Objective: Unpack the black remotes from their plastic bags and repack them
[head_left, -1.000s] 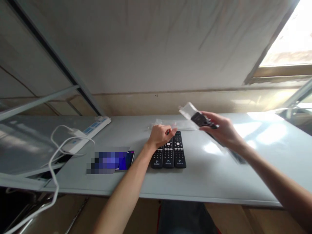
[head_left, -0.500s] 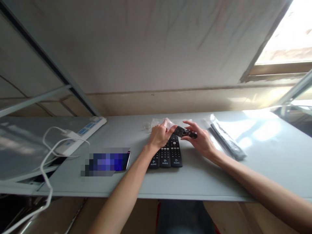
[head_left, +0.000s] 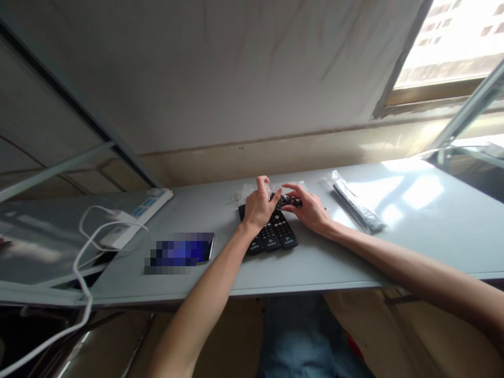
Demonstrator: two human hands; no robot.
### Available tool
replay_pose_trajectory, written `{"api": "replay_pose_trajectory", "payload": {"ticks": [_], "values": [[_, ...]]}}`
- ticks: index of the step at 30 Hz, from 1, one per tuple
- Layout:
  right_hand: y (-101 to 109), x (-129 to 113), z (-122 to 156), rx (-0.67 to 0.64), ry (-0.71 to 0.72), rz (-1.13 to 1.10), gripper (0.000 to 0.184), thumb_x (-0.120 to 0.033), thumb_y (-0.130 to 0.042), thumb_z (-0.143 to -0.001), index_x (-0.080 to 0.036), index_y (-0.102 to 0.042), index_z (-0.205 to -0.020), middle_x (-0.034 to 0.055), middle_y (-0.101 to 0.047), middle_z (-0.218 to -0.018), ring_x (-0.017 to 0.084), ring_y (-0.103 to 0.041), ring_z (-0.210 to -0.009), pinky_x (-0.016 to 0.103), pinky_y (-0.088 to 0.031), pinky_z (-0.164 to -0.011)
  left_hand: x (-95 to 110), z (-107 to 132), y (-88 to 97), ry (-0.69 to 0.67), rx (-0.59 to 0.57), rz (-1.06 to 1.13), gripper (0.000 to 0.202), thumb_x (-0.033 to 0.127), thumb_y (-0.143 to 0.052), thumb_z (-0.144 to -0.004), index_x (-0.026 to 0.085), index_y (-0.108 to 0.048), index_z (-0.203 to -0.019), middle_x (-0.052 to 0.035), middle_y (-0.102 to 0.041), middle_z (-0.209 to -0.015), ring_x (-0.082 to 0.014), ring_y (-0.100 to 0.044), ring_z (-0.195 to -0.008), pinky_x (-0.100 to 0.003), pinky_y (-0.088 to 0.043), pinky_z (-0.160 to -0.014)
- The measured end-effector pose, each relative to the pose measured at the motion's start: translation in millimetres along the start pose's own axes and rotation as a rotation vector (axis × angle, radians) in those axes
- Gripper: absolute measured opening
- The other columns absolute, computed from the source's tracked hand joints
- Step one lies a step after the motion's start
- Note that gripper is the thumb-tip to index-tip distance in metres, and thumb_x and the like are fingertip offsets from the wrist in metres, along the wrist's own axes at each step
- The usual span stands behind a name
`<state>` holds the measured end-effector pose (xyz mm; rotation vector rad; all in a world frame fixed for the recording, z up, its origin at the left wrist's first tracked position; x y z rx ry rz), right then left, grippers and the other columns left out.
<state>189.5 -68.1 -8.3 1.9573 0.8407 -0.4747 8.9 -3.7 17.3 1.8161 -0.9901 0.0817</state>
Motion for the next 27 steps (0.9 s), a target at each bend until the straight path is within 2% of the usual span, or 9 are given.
{"api": "replay_pose_trajectory", "payload": {"ticks": [7,15,19,22,24,27], "values": [[-2,-1,-5,0.027,0.006,-0.046,0.057,-0.028,-0.077,-0.092,-0.028,-0.058,-0.145,0.0068,-0.082,-0.115,0.027,-0.078,-0.098,0.042,-0.058,-0.09,9,0,-9.4,-0.059,0.018,0.025,0.062,0.045,-0.062,-0.106,0.022,-0.035,-0.157,-0.0082,-0.078,-0.11,-0.0241,-0.078,-0.09,-0.03,-0.055,-0.075],[-2,-2,-7,0.03,0.031,-0.059,0.057,-0.029,-0.079,-0.091,-0.026,-0.057,-0.143,0.006,-0.082,-0.111,0.026,-0.077,-0.095,0.04,-0.057,-0.087,4,0,-11.6,-0.121,-0.018,0.093,0.068,0.043,-0.061,-0.106,0.021,-0.032,-0.163,-0.0093,-0.076,-0.112,-0.0231,-0.076,-0.088,-0.031,-0.055,-0.077],[0,-4,-7,0.004,0.061,-0.016,0.052,-0.026,-0.074,-0.093,-0.024,-0.057,-0.143,0.0084,-0.082,-0.113,0.027,-0.077,-0.094,0.04,-0.056,-0.084,7,1,-10.2,-0.123,-0.069,0.101,0.067,0.047,-0.052,-0.11,0.019,-0.028,-0.165,-0.0119,-0.077,-0.115,-0.026,-0.077,-0.092,-0.034,-0.056,-0.079],[1,-7,-6,-0.009,0.046,0.07,0.05,-0.026,-0.074,-0.093,-0.024,-0.058,-0.141,0.0092,-0.082,-0.117,0.029,-0.077,-0.094,0.042,-0.055,-0.084,9,2,-5.4,-0.101,-0.088,0.044,0.065,0.05,-0.038,-0.113,0.017,-0.026,-0.168,-0.0129,-0.079,-0.116,-0.0282,-0.077,-0.096,-0.036,-0.056,-0.081],[1,-9,-5,-0.01,0.026,0.13,0.05,-0.029,-0.073,-0.094,-0.025,-0.059,-0.141,0.0097,-0.081,-0.119,0.03,-0.077,-0.093,0.043,-0.055,-0.084,11,1,1.1,-0.077,-0.065,-0.035,0.063,0.05,-0.034,-0.114,0.018,-0.026,-0.168,-0.0143,-0.079,-0.123,-0.0281,-0.077,-0.098,-0.036,-0.056,-0.082],[1,-10,-3,-0.014,-0.006,0.182,0.052,-0.034,-0.071,-0.097,-0.024,-0.057,-0.145,0.0123,-0.079,-0.122,0.03,-0.076,-0.091,0.043,-0.055,-0.082,10,-2,14.4,0.007,-0.007,-0.213,0.055,0.049,-0.029,-0.115,0.021,-0.042,-0.161,-0.0143,-0.079,-0.127,-0.0276,-0.077,-0.102,-0.035,-0.054,-0.087]]}}
Point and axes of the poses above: each hand's wrist, its own z-axis away from the middle knuckle, its own y-axis out of the back of the hand, x = y × z, the point moved 1 cm from there along -z, towards the middle knuckle
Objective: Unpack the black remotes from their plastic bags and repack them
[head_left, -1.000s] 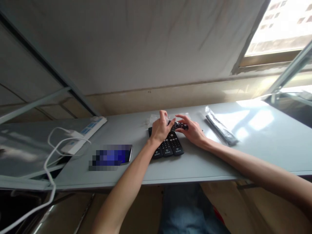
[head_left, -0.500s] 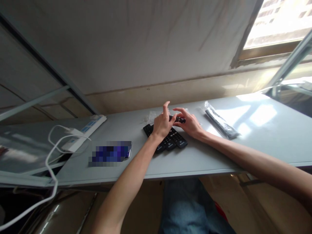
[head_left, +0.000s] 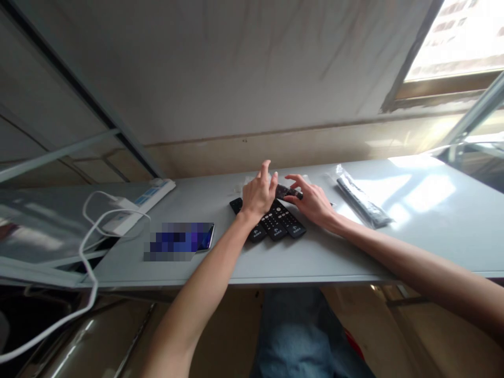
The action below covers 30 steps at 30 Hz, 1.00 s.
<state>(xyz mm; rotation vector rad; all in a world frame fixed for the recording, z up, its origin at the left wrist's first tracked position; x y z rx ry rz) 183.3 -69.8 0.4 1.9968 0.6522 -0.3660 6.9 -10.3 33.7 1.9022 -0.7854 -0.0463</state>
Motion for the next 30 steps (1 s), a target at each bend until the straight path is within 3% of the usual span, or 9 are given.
{"api": "replay_pose_trajectory", "payload": {"ticks": [3,6,9,12,14,16,19,25,30], "values": [[2,-1,4,-0.03,-0.035,0.014,0.054,-0.038,-0.065,-0.1,-0.022,-0.052,-0.15,0.0145,-0.077,-0.121,0.03,-0.075,-0.091,0.042,-0.054,-0.081,-9,-4,10.3,0.148,-0.02,-0.205,0.055,0.05,-0.023,-0.115,0.02,-0.064,-0.138,-0.016,-0.082,-0.113,-0.0301,-0.078,-0.104,-0.036,-0.053,-0.091],[5,-2,10,-0.067,-0.055,0.033,0.052,-0.039,-0.053,-0.106,-0.019,-0.047,-0.154,0.0167,-0.077,-0.119,0.031,-0.074,-0.092,0.042,-0.053,-0.081,-22,-7,12.1,0.253,-0.09,-0.311,0.055,0.048,-0.026,-0.114,0.018,-0.071,-0.125,-0.0189,-0.081,-0.112,-0.0329,-0.077,-0.106,-0.039,-0.053,-0.093],[7,-5,16,-0.135,-0.03,0.076,0.047,-0.039,-0.038,-0.111,-0.019,-0.049,-0.151,0.018,-0.077,-0.12,0.031,-0.073,-0.093,0.042,-0.052,-0.08,-34,-9,4.4,0.288,-0.143,-0.286,0.051,0.044,-0.03,-0.114,0.02,-0.074,-0.119,-0.0182,-0.081,-0.114,-0.0329,-0.077,-0.107,-0.038,-0.053,-0.092],[8,-6,19,-0.178,0.01,0.086,0.043,-0.04,-0.033,-0.112,-0.021,-0.055,-0.144,0.0162,-0.076,-0.119,0.029,-0.071,-0.094,0.039,-0.049,-0.078,-39,-11,-6.7,0.294,-0.103,-0.188,0.045,0.038,-0.035,-0.112,0.022,-0.076,-0.11,-0.0151,-0.082,-0.111,-0.0313,-0.077,-0.104,-0.035,-0.051,-0.086],[11,-6,17,-0.189,0.007,0.061,0.039,-0.041,-0.034,-0.111,-0.022,-0.06,-0.132,0.0119,-0.076,-0.105,0.026,-0.067,-0.085,0.036,-0.046,-0.074,-40,-11,-12.3,0.279,-0.043,-0.099,0.04,0.034,-0.039,-0.11,0.023,-0.077,-0.103,-0.0134,-0.082,-0.107,-0.0298,-0.076,-0.1,-0.033,-0.048,-0.081],[15,-6,14,-0.228,-0.001,0.008,0.038,-0.046,-0.033,-0.112,-0.023,-0.063,-0.106,0.0056,-0.069,-0.083,0.021,-0.059,-0.071,0.033,-0.041,-0.068,-39,-11,-15.5,0.239,0.0,-0.011,0.036,0.032,-0.044,-0.108,0.023,-0.077,-0.096,-0.0123,-0.082,-0.1,-0.0283,-0.075,-0.094,-0.032,-0.045,-0.077],[21,-8,12,-0.314,-0.003,-0.102,0.051,-0.056,-0.03,-0.111,-0.024,-0.046,-0.075,-0.0008,-0.05,-0.064,0.016,-0.043,-0.061,0.031,-0.034,-0.061,-36,-11,-16.4,0.151,0.003,0.091,0.036,0.032,-0.047,-0.107,0.022,-0.075,-0.087,-0.01,-0.079,-0.088,-0.0255,-0.071,-0.082,-0.031,-0.04,-0.072],[18,-12,16,-0.411,-0.015,-0.133,0.056,-0.064,-0.035,-0.108,-0.024,-0.036,-0.07,-0.0037,-0.037,-0.059,0.013,-0.029,-0.059,0.03,-0.025,-0.057,-29,-8,-19.7,-0.062,-0.113,0.119,0.035,0.034,-0.049,-0.106,0.023,-0.074,-0.083,-0.0068,-0.076,-0.08,-0.023,-0.067,-0.075,-0.03,-0.037,-0.068],[19,-10,15,-0.336,-0.056,-0.139,0.058,-0.068,-0.034,-0.106,-0.024,-0.037,-0.068,-0.0027,-0.039,-0.06,0.013,-0.03,-0.059,0.03,-0.025,-0.056,-30,-9,-22.9,-0.131,-0.171,0.303,0.041,0.04,-0.047,-0.105,0.022,-0.074,-0.08,-0.0065,-0.075,-0.078,-0.0222,-0.068,-0.077,-0.031,-0.042,-0.072]]}}
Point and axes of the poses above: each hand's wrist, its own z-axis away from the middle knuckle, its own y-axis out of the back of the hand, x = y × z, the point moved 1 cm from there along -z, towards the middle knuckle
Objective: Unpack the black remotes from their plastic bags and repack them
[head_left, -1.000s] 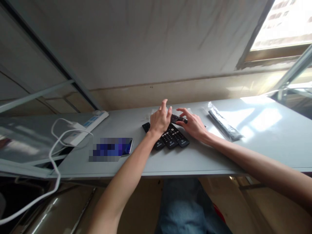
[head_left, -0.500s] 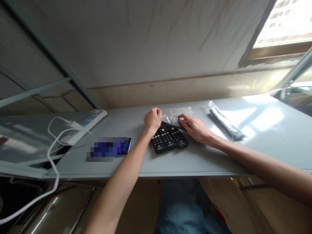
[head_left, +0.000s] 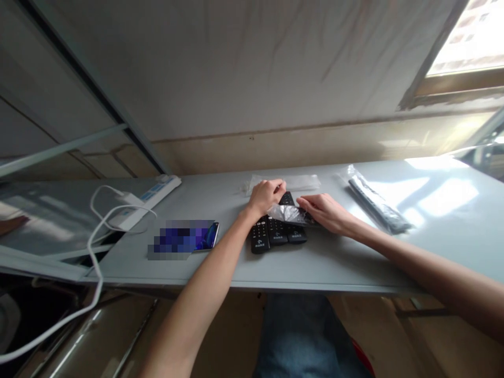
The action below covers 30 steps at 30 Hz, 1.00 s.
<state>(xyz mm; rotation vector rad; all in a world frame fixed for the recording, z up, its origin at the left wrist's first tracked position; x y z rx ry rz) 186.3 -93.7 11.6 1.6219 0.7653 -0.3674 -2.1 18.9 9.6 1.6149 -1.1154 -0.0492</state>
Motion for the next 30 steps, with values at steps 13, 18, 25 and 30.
{"api": "replay_pose_trajectory", "payload": {"ticks": [13,18,25,30], "values": [[14,25,-7,0.446,-0.046,0.073,0.04,-0.06,-0.049,-0.107,-0.024,-0.066,-0.101,0.0057,-0.075,-0.078,0.022,-0.066,-0.067,0.031,-0.042,-0.065,26,3,2.6,0.185,-0.106,0.953,0.073,0.047,-0.086,-0.081,0.018,-0.057,-0.142,-0.0115,-0.081,-0.101,-0.0207,-0.078,-0.066,-0.02,-0.041,-0.045],[15,26,-8,0.434,-0.002,0.076,0.036,-0.057,-0.05,-0.107,-0.024,-0.066,-0.105,0.0037,-0.074,-0.077,0.02,-0.06,-0.062,0.03,-0.041,-0.063,20,1,-1.1,0.243,-0.054,1.055,0.059,0.034,-0.092,-0.075,0.017,-0.067,-0.126,-0.0116,-0.08,-0.105,-0.0213,-0.077,-0.082,-0.026,-0.06,-0.059],[14,19,-3,0.475,0.053,0.072,0.032,-0.055,-0.06,-0.104,-0.026,-0.068,-0.112,0.0032,-0.076,-0.079,0.02,-0.063,-0.064,0.032,-0.045,-0.067,27,7,2.7,0.33,-0.163,1.144,0.056,0.039,-0.098,-0.071,0.015,-0.075,-0.116,-0.0125,-0.079,-0.107,-0.0226,-0.075,-0.092,-0.03,-0.065,-0.066],[20,21,-3,0.491,0.04,0.052,0.033,-0.056,-0.063,-0.101,-0.025,-0.072,-0.097,0.0049,-0.077,-0.077,0.02,-0.064,-0.061,0.032,-0.047,-0.064,30,7,-2.8,0.253,-0.171,1.128,0.04,0.033,-0.096,-0.072,0.016,-0.082,-0.106,-0.0117,-0.08,-0.112,-0.0229,-0.075,-0.098,-0.031,-0.065,-0.071]]}}
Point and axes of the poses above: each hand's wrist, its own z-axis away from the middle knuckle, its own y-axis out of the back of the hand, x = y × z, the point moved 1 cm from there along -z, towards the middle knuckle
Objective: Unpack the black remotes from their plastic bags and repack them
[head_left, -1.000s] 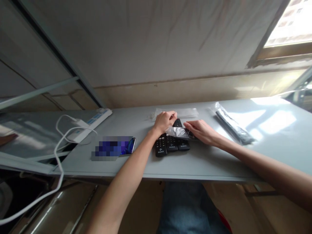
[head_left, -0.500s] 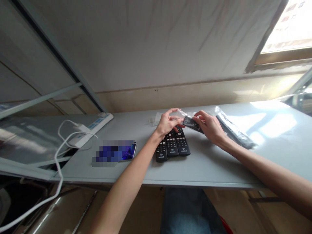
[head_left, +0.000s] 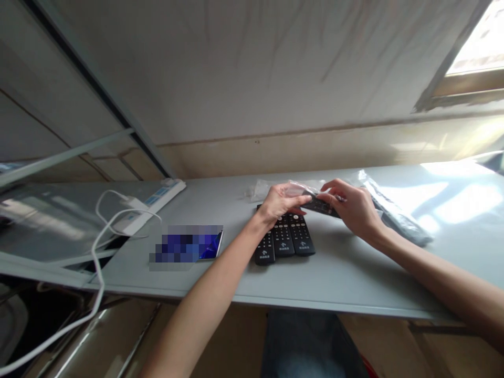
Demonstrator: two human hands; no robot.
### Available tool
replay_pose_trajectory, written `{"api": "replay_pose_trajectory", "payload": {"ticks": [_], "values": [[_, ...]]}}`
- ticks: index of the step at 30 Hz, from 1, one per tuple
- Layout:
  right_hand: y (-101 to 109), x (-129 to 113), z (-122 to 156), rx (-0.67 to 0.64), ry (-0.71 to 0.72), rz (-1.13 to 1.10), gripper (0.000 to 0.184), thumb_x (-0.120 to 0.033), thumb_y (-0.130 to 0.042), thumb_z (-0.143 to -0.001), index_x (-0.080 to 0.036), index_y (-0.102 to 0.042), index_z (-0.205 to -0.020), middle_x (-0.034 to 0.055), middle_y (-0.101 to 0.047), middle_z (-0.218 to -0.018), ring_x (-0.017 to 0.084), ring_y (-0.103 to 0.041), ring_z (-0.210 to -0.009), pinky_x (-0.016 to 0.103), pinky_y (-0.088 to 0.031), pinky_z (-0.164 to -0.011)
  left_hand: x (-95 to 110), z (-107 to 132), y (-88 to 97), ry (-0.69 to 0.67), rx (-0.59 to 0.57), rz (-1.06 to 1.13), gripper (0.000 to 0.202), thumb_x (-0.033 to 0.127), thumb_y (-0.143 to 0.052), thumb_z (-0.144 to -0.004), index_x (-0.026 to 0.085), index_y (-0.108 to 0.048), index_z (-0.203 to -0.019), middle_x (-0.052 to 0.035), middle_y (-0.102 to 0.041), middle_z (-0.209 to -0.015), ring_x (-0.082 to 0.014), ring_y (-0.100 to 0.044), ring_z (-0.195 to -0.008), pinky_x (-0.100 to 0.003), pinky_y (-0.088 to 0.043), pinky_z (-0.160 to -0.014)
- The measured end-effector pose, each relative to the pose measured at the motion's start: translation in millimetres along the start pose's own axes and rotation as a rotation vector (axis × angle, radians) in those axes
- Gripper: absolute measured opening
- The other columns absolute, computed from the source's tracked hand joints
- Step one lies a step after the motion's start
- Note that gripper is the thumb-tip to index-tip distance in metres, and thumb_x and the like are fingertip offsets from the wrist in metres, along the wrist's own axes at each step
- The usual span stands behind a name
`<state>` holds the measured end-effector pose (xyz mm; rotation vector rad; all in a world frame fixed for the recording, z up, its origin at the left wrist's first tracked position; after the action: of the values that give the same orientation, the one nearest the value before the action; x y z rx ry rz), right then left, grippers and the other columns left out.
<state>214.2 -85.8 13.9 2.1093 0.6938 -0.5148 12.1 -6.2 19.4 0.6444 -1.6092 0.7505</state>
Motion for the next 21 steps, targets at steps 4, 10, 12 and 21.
{"api": "replay_pose_trajectory", "payload": {"ticks": [4,10,12,21], "values": [[9,8,-10,0.05,-0.03,0.013,0.03,-0.051,-0.063,-0.101,-0.024,-0.073,-0.106,0.0085,-0.078,-0.089,0.023,-0.068,-0.071,0.035,-0.05,-0.069,-7,-6,5.6,-0.054,0.147,0.089,0.028,0.029,-0.094,-0.074,0.018,-0.083,-0.097,-0.0078,-0.082,-0.103,-0.0209,-0.077,-0.092,-0.04,-0.068,-0.082],[26,19,-28,0.304,-0.243,-0.165,0.03,-0.047,-0.064,-0.1,-0.019,-0.07,-0.109,0.015,-0.074,-0.106,0.024,-0.066,-0.091,0.041,-0.052,-0.082,-8,-11,15.8,-0.122,0.326,0.297,0.024,0.023,-0.089,-0.079,0.018,-0.081,-0.101,-0.0027,-0.082,-0.099,-0.0169,-0.077,-0.091,-0.04,-0.068,-0.093],[27,20,-31,0.253,-0.425,-0.498,0.03,-0.046,-0.066,-0.1,-0.017,-0.07,-0.107,0.0114,-0.071,-0.094,0.019,-0.062,-0.073,0.036,-0.052,-0.069,-7,-11,15.1,-0.122,0.325,0.307,0.027,0.022,-0.089,-0.08,0.017,-0.08,-0.105,-0.003,-0.082,-0.102,-0.0174,-0.078,-0.093,-0.04,-0.067,-0.096],[42,11,-42,0.243,-0.596,-0.806,0.028,-0.036,-0.073,-0.1,-0.012,-0.072,-0.085,0.0088,-0.068,-0.069,0.015,-0.064,-0.059,0.029,-0.054,-0.058,-8,-9,11.9,-0.119,0.266,0.287,0.031,0.022,-0.086,-0.083,0.02,-0.079,-0.113,-0.0048,-0.079,-0.119,-0.0197,-0.075,-0.11,-0.039,-0.066,-0.1]]}}
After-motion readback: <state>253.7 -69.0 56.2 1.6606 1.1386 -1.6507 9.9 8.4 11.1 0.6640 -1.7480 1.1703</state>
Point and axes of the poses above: each hand's wrist, its own z-axis away from the middle knuckle, its own y-axis out of the back of the hand, x = y × z, the point moved 1 cm from there along -z, towards the middle knuckle
